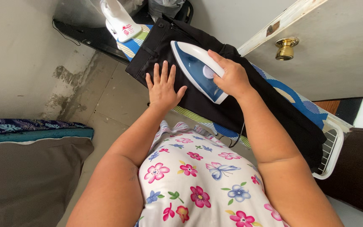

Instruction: The person irons a pair of black trousers on an ironing board. They plug in the iron, place the trousers on the board, and systematically iron both legs and the waist area, adjusting the garment as needed.

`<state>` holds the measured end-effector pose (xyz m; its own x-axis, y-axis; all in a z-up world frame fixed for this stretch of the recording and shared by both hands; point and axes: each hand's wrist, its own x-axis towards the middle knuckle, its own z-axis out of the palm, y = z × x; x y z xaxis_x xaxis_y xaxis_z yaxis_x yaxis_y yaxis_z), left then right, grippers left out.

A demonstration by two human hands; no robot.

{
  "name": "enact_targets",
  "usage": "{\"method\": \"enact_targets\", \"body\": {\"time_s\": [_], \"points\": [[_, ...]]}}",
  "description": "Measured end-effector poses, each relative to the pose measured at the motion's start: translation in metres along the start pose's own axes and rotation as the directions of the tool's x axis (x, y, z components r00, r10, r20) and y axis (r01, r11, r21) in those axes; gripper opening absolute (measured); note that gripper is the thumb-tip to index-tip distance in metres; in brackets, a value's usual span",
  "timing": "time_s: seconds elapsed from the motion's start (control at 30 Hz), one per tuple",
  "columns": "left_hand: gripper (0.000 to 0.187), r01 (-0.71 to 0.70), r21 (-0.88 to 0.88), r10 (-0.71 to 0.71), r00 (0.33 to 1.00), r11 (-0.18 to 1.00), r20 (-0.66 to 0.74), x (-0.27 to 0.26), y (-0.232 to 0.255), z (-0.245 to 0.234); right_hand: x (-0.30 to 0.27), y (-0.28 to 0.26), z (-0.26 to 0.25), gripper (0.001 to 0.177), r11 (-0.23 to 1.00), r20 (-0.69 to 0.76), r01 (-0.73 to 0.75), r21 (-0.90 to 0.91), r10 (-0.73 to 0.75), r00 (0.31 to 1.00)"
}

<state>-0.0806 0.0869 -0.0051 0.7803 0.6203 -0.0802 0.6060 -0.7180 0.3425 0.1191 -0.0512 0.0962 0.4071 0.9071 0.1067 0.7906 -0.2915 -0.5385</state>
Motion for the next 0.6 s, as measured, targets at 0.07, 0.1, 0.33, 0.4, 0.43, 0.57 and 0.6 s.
{"method": "enact_targets", "body": {"time_s": [0.07,0.1,0.33,0.4,0.43,0.57,0.6], "points": [[0.089,-0.006,-0.008,0.005,1.0,1.0,-0.01,0.0,-0.001,0.0,0.006,0.0,0.002,0.072,1.0,0.006,0.008,0.002,-0.008,1.0],[0.089,-0.01,-0.016,0.01,1.0,1.0,-0.016,0.0,-0.001,0.0,0.008,-0.001,0.002,0.072,1.0,0.008,0.015,0.008,-0.015,1.0],[0.089,-0.011,-0.028,0.01,0.999,1.0,-0.03,-0.001,-0.002,0.001,0.026,-0.011,0.007,0.072,0.999,0.028,0.054,0.006,-0.055,0.998],[0.09,-0.011,-0.031,0.011,1.0,0.999,-0.03,-0.002,-0.002,0.002,0.031,-0.013,0.01,0.071,0.998,0.031,0.062,-0.012,-0.062,0.998],[0.091,-0.012,-0.032,0.011,0.999,0.999,-0.03,-0.002,-0.003,0.002,0.033,-0.014,0.011,0.071,0.998,0.031,0.066,-0.021,-0.065,0.997],[0.095,-0.009,-0.021,0.008,0.999,1.0,-0.037,-0.001,-0.003,0.004,0.041,-0.017,0.015,0.071,0.994,0.026,0.108,-0.03,-0.107,0.994],[0.096,-0.01,-0.021,0.009,0.999,1.0,-0.042,-0.001,-0.003,0.005,0.042,-0.018,0.016,0.071,0.992,0.02,0.123,-0.023,-0.122,0.992]]}}
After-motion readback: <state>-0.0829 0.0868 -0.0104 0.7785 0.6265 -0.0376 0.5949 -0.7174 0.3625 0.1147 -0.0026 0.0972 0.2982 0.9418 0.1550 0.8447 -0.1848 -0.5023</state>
